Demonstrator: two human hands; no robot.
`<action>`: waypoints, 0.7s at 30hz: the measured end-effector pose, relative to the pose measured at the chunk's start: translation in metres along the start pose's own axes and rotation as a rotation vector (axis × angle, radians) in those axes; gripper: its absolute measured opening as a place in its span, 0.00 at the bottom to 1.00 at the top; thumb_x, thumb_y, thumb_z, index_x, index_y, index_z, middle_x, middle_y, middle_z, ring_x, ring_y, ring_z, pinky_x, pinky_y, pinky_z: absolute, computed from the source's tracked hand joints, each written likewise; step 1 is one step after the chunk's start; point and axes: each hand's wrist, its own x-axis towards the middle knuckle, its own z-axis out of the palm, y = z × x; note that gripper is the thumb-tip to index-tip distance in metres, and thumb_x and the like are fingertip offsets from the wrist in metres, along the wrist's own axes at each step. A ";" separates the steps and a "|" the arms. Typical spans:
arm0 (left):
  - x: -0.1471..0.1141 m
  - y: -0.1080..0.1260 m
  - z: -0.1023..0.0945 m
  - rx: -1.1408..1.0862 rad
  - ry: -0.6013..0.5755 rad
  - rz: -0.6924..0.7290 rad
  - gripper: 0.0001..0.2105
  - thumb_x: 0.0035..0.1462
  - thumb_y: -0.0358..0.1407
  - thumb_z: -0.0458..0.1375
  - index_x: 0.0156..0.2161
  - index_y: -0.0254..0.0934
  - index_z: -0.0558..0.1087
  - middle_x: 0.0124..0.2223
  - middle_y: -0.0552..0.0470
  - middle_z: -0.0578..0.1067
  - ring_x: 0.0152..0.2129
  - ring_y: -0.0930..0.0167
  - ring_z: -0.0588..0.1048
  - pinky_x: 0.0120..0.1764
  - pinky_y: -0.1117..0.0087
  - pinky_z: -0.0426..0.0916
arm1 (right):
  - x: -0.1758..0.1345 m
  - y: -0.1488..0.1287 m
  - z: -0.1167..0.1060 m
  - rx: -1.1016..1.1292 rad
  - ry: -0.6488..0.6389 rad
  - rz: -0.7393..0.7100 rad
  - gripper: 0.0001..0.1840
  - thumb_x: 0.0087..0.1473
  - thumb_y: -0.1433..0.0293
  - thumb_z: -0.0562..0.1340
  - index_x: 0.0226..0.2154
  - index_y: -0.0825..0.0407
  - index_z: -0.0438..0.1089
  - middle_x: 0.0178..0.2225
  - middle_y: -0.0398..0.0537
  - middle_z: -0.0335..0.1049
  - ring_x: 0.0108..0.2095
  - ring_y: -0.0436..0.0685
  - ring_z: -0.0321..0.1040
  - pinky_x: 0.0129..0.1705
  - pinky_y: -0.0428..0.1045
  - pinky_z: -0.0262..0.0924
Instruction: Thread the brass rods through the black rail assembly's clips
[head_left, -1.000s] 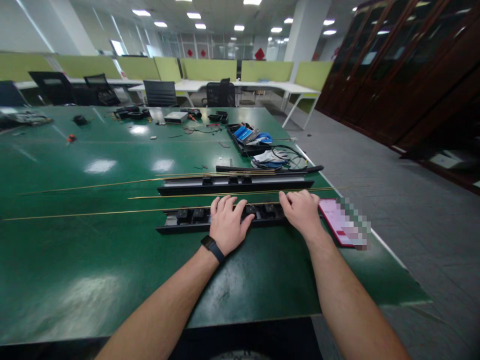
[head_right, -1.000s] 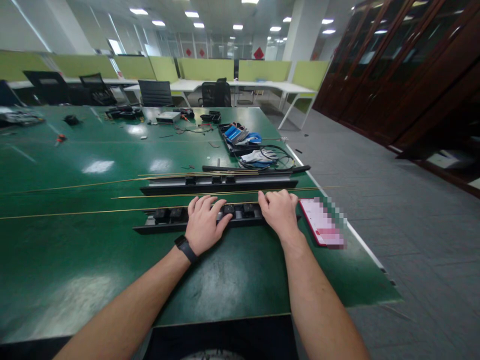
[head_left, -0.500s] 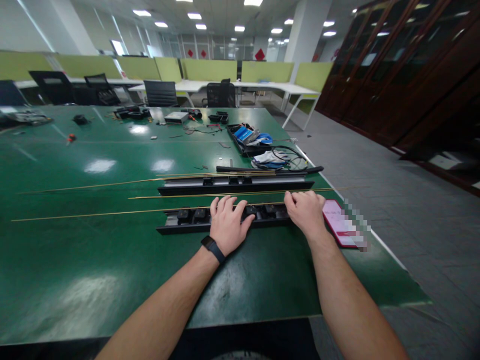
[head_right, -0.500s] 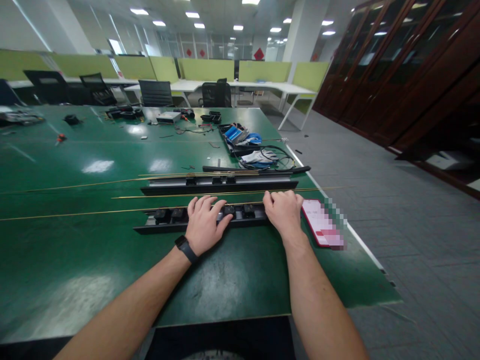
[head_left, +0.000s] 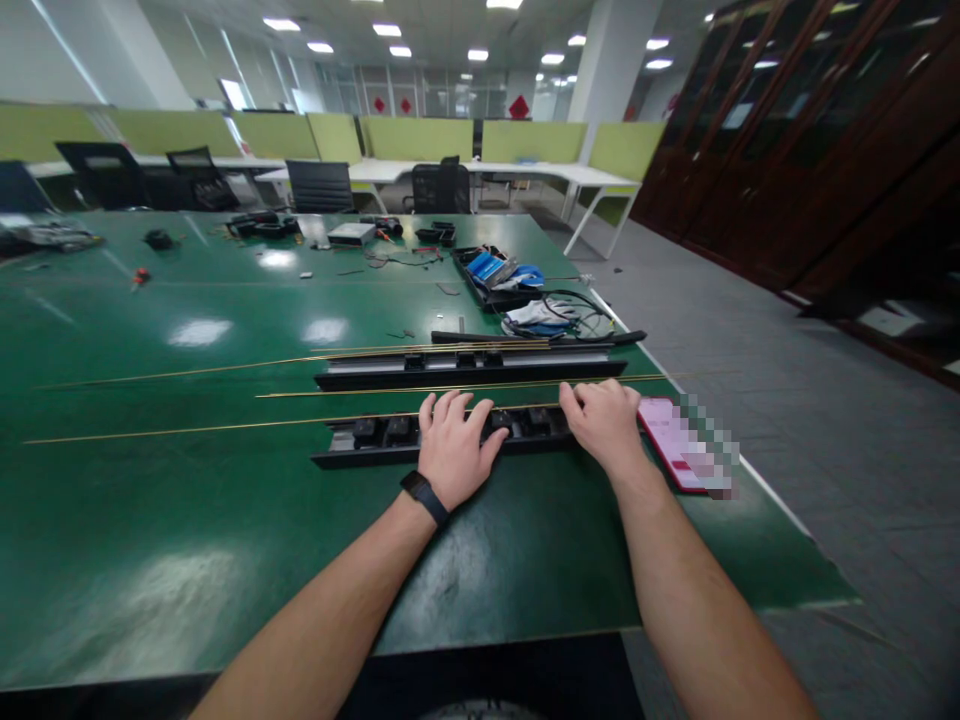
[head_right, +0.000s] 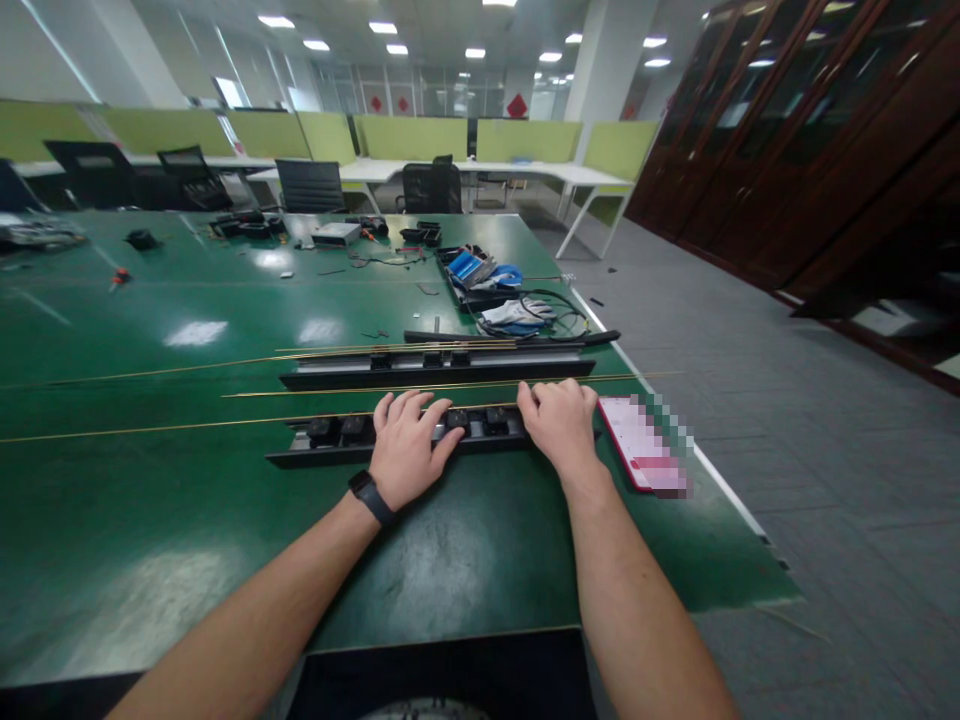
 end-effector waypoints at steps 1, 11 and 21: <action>0.000 0.000 0.000 -0.002 -0.001 0.001 0.18 0.67 0.48 0.58 0.57 0.43 0.76 0.58 0.42 0.76 0.61 0.55 0.68 0.68 0.44 0.52 | 0.000 0.000 0.000 -0.014 0.000 0.009 0.26 0.69 0.59 0.53 0.23 0.51 0.72 0.31 0.51 0.79 0.39 0.60 0.64 0.44 0.57 0.42; 0.000 -0.001 -0.002 -0.004 -0.009 0.000 0.18 0.67 0.48 0.58 0.57 0.43 0.75 0.59 0.42 0.75 0.62 0.55 0.68 0.68 0.45 0.52 | 0.001 0.001 -0.006 -0.068 -0.007 0.042 0.26 0.68 0.62 0.53 0.24 0.52 0.76 0.30 0.53 0.78 0.38 0.60 0.62 0.43 0.58 0.42; 0.000 -0.002 -0.003 -0.011 -0.010 0.000 0.19 0.67 0.48 0.58 0.57 0.44 0.75 0.59 0.42 0.76 0.61 0.55 0.68 0.68 0.45 0.52 | 0.002 0.002 -0.006 0.010 -0.022 0.049 0.26 0.69 0.60 0.53 0.23 0.51 0.73 0.31 0.52 0.77 0.39 0.60 0.61 0.44 0.57 0.42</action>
